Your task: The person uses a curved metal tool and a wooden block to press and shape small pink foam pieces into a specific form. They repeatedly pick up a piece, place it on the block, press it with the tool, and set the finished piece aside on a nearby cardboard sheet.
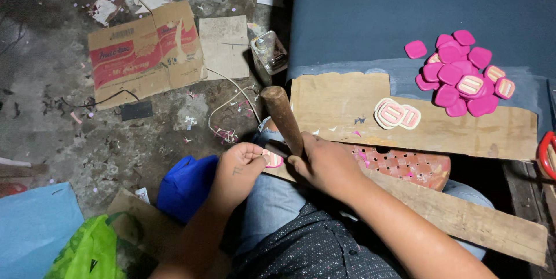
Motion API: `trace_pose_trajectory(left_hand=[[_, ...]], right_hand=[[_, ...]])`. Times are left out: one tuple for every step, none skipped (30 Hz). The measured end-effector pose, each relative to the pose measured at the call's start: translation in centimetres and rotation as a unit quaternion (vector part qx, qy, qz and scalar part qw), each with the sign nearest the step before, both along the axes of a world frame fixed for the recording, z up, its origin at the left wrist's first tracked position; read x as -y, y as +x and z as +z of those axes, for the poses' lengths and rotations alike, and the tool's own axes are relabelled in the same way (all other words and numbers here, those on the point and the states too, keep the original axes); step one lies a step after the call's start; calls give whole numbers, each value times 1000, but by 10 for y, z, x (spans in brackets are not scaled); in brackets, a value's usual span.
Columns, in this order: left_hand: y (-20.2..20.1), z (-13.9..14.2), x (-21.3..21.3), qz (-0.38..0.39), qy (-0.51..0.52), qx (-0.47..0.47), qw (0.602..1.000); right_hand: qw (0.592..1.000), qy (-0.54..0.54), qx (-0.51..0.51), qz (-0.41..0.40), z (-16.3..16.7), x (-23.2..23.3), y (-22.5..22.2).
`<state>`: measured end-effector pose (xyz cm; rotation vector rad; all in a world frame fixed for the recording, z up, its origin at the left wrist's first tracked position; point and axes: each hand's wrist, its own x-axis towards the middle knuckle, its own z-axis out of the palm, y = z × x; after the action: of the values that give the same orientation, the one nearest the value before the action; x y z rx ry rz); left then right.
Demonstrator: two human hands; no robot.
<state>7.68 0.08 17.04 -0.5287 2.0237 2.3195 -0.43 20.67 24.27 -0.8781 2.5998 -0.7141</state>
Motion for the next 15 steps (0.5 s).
trace_pose_trajectory(left_hand=[[-1, -4, 0, 7, 3, -1, 1000], [0, -8, 0, 14, 6, -1, 1000], [0, -11, 0, 22, 9, -1, 1000], [0, -13, 0, 21, 17, -5, 1000], [-1, -14, 0, 21, 26, -10, 999], [-2, -15, 0, 20, 35, -15, 999], [-2, -14, 0, 17, 16, -25, 999], [-2, -13, -1, 13, -4, -34, 999], [-2, -11, -1, 9, -24, -43, 999], [-1, -9, -1, 8, -25, -48, 998], [0, -6, -2, 6, -27, -54, 998], [0, -3, -3, 5, -29, -60, 998], [1, 0, -4, 9, -46, -52, 998], [2, 3, -5, 13, -62, -43, 997], [2, 6, -6, 17, -78, -36, 996]], right_hand=[[1000, -8, 10, -6, 0, -1, 0], [1000, -16, 20, -12, 1, -1, 1], [999, -30, 27, -18, 2, -1, 0], [998, -43, 33, -24, 3, -1, 0], [997, -56, 37, -31, 5, 0, -1], [998, -46, 37, -34, 7, 1, -3], [998, -37, 38, -38, 8, 3, -4], [998, -27, 39, -42, 10, 5, -5], [999, -9, 33, -37, 11, 7, -7], [999, 9, 28, -32, 12, 10, -7], [999, 26, 23, -26, 13, 11, -7], [999, 26, 20, -23, 14, 12, -6], [999, 27, 19, -20, 14, 12, -5], [999, 28, 19, -17, 15, 11, -3], [999, 25, 16, -14, 15, 9, -1]])
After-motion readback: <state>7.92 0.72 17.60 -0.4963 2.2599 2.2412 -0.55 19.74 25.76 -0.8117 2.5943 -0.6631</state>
